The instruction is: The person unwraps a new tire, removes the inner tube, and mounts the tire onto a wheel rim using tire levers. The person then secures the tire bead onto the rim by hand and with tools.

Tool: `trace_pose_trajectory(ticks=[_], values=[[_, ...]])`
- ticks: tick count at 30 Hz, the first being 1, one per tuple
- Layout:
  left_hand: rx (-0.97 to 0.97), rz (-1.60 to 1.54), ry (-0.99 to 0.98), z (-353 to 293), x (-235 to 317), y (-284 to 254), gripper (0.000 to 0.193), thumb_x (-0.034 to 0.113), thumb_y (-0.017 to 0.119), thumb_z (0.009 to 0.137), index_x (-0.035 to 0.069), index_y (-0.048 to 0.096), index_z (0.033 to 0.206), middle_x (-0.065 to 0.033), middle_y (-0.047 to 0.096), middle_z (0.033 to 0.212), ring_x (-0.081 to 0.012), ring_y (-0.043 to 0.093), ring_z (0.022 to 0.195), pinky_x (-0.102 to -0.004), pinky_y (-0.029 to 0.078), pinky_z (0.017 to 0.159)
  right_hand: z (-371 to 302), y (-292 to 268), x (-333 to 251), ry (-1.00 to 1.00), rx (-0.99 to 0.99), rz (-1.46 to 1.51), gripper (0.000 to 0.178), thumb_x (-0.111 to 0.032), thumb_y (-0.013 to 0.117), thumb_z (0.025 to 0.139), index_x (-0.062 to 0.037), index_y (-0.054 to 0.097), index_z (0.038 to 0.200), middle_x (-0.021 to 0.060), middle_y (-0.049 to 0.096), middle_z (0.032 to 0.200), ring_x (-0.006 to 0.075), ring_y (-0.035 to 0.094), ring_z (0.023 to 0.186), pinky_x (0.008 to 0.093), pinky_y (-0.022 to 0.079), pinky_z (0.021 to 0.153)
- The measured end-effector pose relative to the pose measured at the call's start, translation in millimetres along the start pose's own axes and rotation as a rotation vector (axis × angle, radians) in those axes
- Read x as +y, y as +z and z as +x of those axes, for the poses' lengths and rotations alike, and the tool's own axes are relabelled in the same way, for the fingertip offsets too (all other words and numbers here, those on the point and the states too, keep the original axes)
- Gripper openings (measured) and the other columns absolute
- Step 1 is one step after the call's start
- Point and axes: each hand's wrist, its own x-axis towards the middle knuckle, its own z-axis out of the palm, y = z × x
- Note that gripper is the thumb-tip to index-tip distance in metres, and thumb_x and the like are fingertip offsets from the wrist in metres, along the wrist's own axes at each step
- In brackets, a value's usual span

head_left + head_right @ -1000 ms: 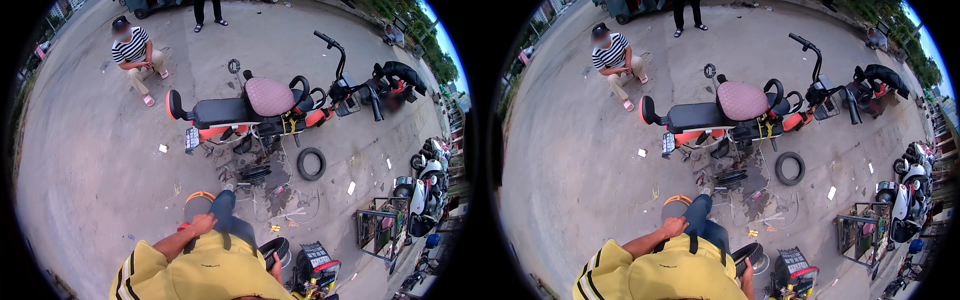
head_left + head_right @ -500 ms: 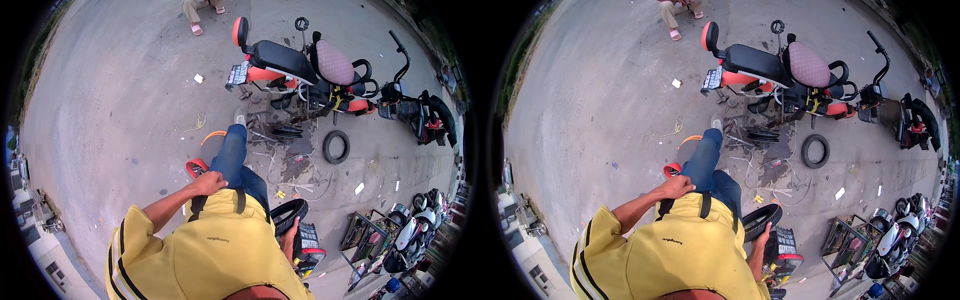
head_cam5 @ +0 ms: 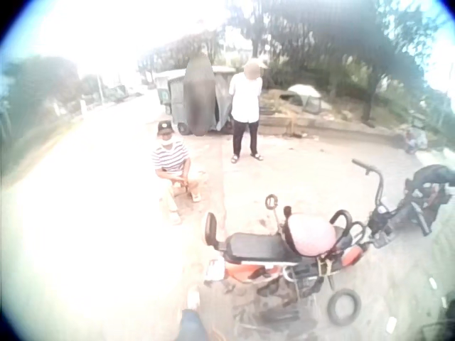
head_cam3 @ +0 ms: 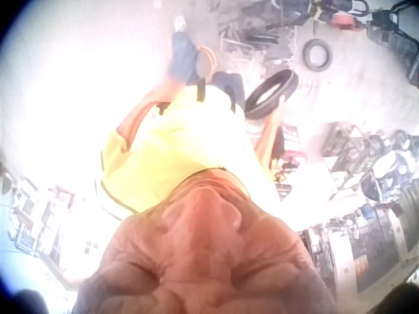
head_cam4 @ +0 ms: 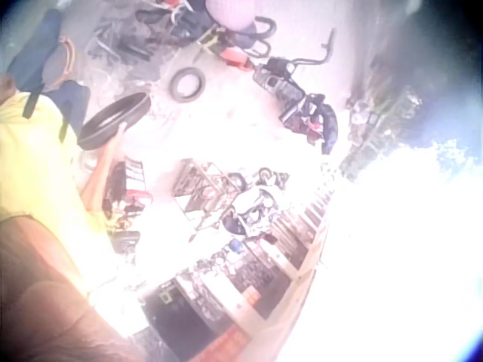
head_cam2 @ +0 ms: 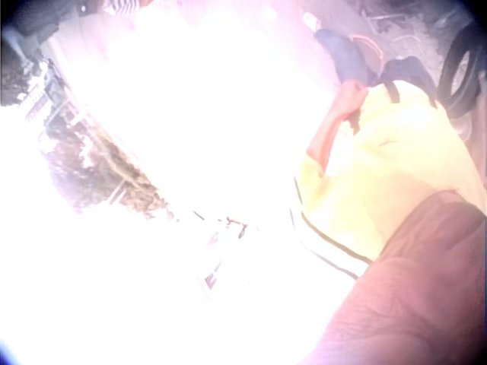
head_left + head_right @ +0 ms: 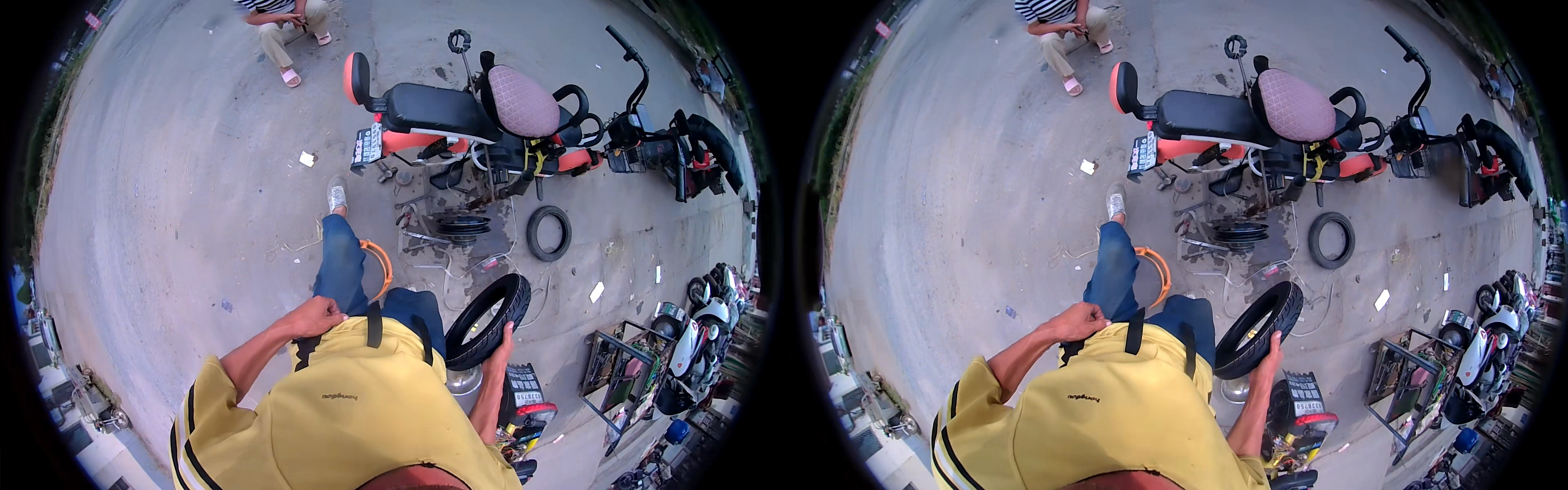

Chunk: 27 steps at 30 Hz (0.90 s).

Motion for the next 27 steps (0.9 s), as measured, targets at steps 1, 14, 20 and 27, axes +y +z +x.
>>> trace_pose_trajectory(ticks=[1,14,20,27], values=[[-0.018,0.017,-0.008,11,-4,-15,0.045,0.043,0.071,0.098,-0.002,0.071,0.094,-0.0155,0.072,0.084,-0.0214,0.066,0.078,-0.0388,0.054,0.074,1,16,1,-0.060,0.009,0.050,0.068,-0.055,0.066,0.100,0.0064,0.061,0.129,0.0118,0.071,0.107,0.0214,0.071,0.087,0.0355,0.060,0.078],[-0.701,0.402,-0.096,179,-63,-207,0.034,0.031,0.066,0.099,-0.002,0.075,0.101,-0.0130,0.074,0.088,-0.0186,0.064,0.082,-0.0376,0.052,0.080,9,245,55,-0.159,0.303,0.363,0.072,-0.059,0.053,0.106,0.0011,0.053,0.144,0.0117,0.067,0.132,0.0216,0.067,0.114,0.0361,0.053,0.104],[-0.894,0.680,-0.075,238,-64,-204,0.033,0.025,0.062,0.097,-0.005,0.072,0.109,-0.0222,0.074,0.090,-0.0293,0.070,0.084,-0.0438,0.055,0.081,47,283,109,0.020,0.497,0.521,0.070,-0.065,0.045,0.106,-0.0086,0.054,0.147,0.0081,0.067,0.134,0.0228,0.066,0.118,0.0386,0.053,0.106],[-0.608,0.860,0.154,456,-133,-91,0.052,0.029,0.074,0.094,0.004,0.053,0.135,-0.0193,0.075,0.103,-0.0380,0.071,0.106,-0.0472,0.053,0.095,147,231,203,0.105,0.615,0.570,0.065,-0.062,0.049,0.106,-0.0095,0.056,0.144,0.0057,0.066,0.135,0.0220,0.065,0.119,0.0389,0.052,0.105]])
